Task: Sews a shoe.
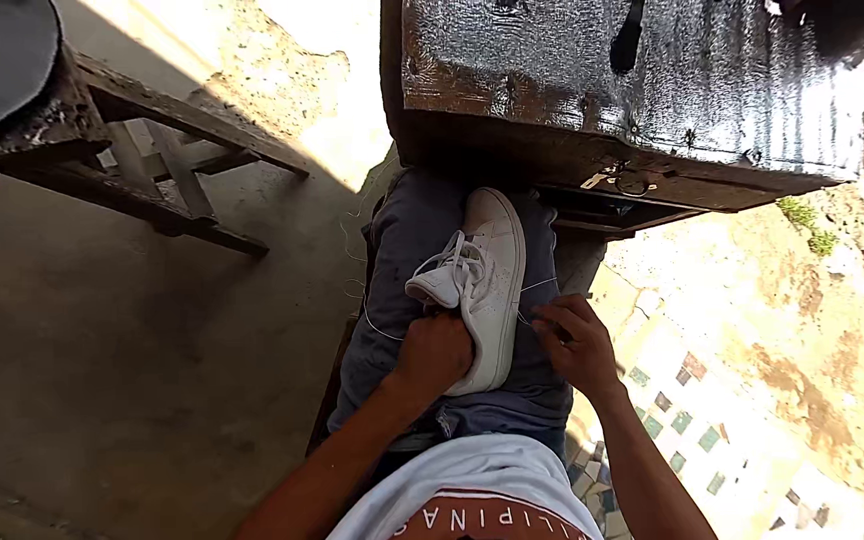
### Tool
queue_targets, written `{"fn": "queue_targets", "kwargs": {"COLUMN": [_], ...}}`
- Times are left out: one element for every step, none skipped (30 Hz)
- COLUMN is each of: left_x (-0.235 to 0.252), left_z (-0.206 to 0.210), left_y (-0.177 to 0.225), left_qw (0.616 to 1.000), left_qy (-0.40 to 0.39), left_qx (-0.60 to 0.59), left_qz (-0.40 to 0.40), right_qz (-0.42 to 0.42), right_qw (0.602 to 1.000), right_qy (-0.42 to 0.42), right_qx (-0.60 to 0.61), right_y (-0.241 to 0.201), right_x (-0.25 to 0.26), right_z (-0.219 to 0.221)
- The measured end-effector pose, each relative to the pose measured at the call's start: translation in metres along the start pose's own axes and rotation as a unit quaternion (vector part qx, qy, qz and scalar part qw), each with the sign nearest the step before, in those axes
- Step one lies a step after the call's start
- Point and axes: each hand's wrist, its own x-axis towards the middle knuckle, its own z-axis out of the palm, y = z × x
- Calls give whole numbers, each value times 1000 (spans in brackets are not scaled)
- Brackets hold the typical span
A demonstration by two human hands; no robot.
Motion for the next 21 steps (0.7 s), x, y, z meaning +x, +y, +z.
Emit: {"fn": "queue_targets", "kwargs": {"left_x": [0,0,0,0,-1,0,0,-1,-3,-2,-1,-1,-1,-1,-1,-1,-1,-1,-3,-4,-9], "left_z": [-1,-1,-1,-1,-2,-3,-3,-2,-1,0,0,2,4,6,7,8,9,7,4,-1,-6], "left_y": [0,0,0,0,1,2,1,0,-1,-2,-3,-4,-5,-4,-4,-6,-6,-7,-8,-11,-16], "left_qw": [1000,1000,1000,1000,1000,999,999,998,997,996,995,994,993,993,994,994,995,996,997,998,999], "left_qy": [-6,-3,6,11,14,21,31,37,43,49,56,65,76,78,78,77,72,60,40,22,19], "left_qx": [-2,-1,1,5,13,23,35,45,51,57,58,54,50,47,43,37,35,34,28,15,-7], "left_qz": [-5,-5,-2,0,4,10,19,28,37,45,54,65,73,71,66,65,64,62,57,51,43], "right_qz": [10,18,27,36,43,38,26,26,44,74,114,145,156,158,147,131,112,92,71,57,61], "right_qw": [999,998,998,998,999,993,977,962,959,960,958,959,960,959,961,967,976,984,990,991,990], "right_qy": [-1,1,4,0,-23,-69,-133,-202,-251,-269,-254,-207,-157,-121,-97,-82,-82,-95,-108,-118,-120], "right_qx": [-35,-61,-65,-43,9,87,162,183,126,20,-70,-130,-174,-201,-213,-203,-170,-117,-53,10,49], "right_y": [-5,-12,-18,-25,-32,-39,-45,-48,-46,-39,-29,-17,-9,-8,-12,-15,-15,-10,-1,12,27], "right_x": [3,6,8,7,4,0,-6,-13,-18,-18,-12,-3,7,19,30,38,42,42,37,27,14], "right_z": [7,15,20,22,19,14,7,-1,-13,-27,-42,-52,-56,-54,-46,-34,-21,-11,-6,-7,-15]}}
